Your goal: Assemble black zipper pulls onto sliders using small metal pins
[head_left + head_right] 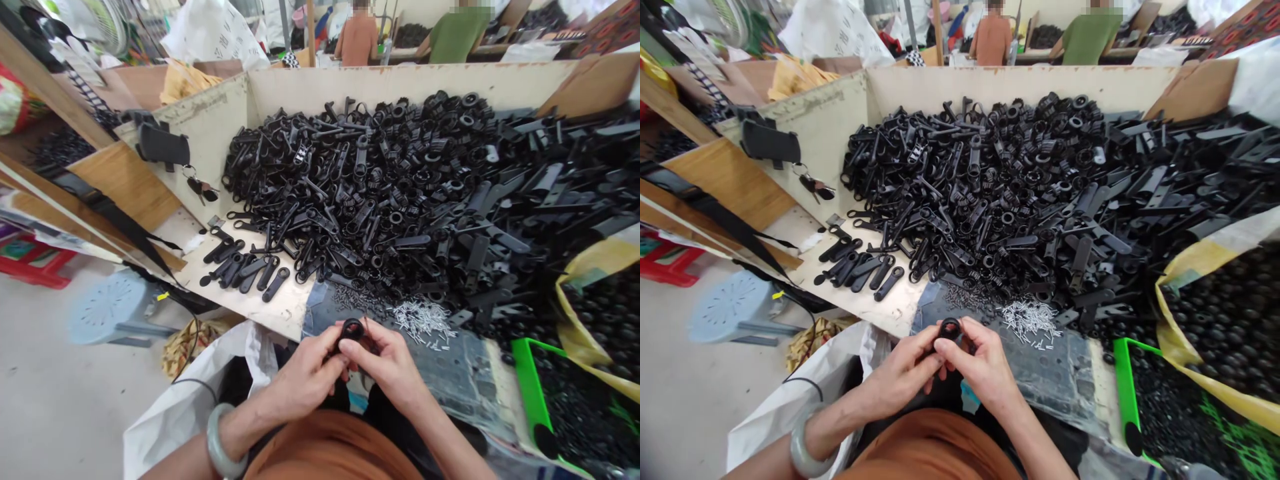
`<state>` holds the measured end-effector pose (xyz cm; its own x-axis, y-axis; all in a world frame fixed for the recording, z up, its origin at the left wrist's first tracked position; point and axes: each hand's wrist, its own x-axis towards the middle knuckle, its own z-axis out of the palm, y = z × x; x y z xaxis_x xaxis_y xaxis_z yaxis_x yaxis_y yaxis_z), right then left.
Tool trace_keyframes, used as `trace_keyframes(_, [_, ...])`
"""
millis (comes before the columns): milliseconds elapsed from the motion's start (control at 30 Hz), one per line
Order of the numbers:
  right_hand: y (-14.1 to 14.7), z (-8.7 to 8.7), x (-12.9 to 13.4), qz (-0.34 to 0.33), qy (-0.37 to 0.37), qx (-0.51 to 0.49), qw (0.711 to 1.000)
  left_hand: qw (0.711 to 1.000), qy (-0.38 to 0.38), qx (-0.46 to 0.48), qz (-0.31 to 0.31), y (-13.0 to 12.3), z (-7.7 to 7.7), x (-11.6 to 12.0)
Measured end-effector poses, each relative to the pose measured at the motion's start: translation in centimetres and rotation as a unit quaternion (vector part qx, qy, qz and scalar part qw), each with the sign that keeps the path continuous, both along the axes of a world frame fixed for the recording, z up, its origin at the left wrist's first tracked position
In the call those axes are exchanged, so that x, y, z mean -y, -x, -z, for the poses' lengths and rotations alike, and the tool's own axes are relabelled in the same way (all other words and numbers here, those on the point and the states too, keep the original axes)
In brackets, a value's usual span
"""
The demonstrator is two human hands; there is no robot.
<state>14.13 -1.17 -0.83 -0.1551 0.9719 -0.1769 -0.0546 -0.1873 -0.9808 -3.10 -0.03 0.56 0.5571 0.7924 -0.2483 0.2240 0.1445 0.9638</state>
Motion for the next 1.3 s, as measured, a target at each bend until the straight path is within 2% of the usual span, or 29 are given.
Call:
trace_keyframes(67, [-0.1, -0.2, -0.1, 0.03, -0.039, 0.047, 0.998, 0.994, 0.069, 0.07, -0.04, -0.1, 0.4, -0.2])
trace_keyframes(100, [-0.2, -0.3, -0.1, 0.048, -0.06, 0.069, 0.995, 0.991, 0.075, 0.091, -0.066, -0.2, 0.5, -0.3])
trace_keyframes(167, [-0.4, -0.5, -0.2, 0.081, -0.089, 0.101, 0.988, 0.992, 0.026, 0.077, -0.101, -0.3, 0.5, -0.5])
trace_keyframes(233, [-0.5, -0.5, -0.2, 0.097, -0.097, 0.114, 0.984, 0.992, -0.042, 0.015, -0.114, -0.4, 0.3, -0.6])
trace_keyframes(333, [-0.8, -0.1, 0.0, 0.108, -0.096, 0.114, 0.983, 0.989, -0.093, -0.039, -0.108, -0.7, 0.1, -0.6])
trace_keyframes(467, [-1.0, 0.3, 0.2, 0.126, -0.095, 0.097, 0.983, 0.989, -0.134, -0.049, -0.049, -1.4, 0.3, -0.6])
trace_keyframes(533, [-0.8, 0.4, 0.2, 0.144, -0.094, 0.09, 0.981, 0.989, -0.137, -0.037, -0.044, -1.7, 0.4, -0.6])
trace_keyframes(667, [-0.6, 0.5, -0.1, 0.148, -0.096, 0.092, 0.98, 0.994, -0.084, 0.003, -0.069, -2.2, 0.6, -0.5])
trace_keyframes(800, [-1.2, 1.0, -0.1, 0.119, -0.064, 0.03, 0.99, 0.988, 0.071, 0.068, -0.12, -2.0, 1.0, -0.7])
trace_keyframes(833, [-1.5, 1.2, 0.1, 0.128, -0.061, 0.017, 0.99, 0.983, 0.086, 0.069, -0.148, -1.6, 1.2, -1.0])
trace_keyframes(900, [-2.0, 1.9, 0.4, 0.157, -0.058, 0.022, 0.986, 0.974, 0.042, 0.023, -0.223, 0.2, 1.7, -2.0])
trace_keyframes(967, [-2.3, 2.6, 0.4, 0.15, -0.044, 0.066, 0.985, 0.945, -0.084, -0.087, -0.305, 3.0, 1.9, -3.6])
trace_keyframes(1033, [-2.0, 3.0, 0.0, 0.103, -0.047, 0.115, 0.987, 0.87, -0.236, -0.22, -0.372, 6.2, 1.9, -5.3])
trace_keyframes(1100, [-1.1, 2.9, -0.9, 0.042, -0.063, 0.153, 0.985, 0.797, -0.334, -0.319, -0.389, 8.9, 1.6, -6.9])
trace_keyframes(1200, [0.8, 2.3, -3.0, -0.024, -0.105, 0.209, 0.972, 0.739, -0.372, -0.435, -0.356, 10.8, 1.7, -8.4])
trace_keyframes(1300, [2.3, 1.7, -5.4, -0.027, -0.169, 0.297, 0.94, 0.699, -0.386, -0.482, -0.359, 10.3, 2.5, -8.5])
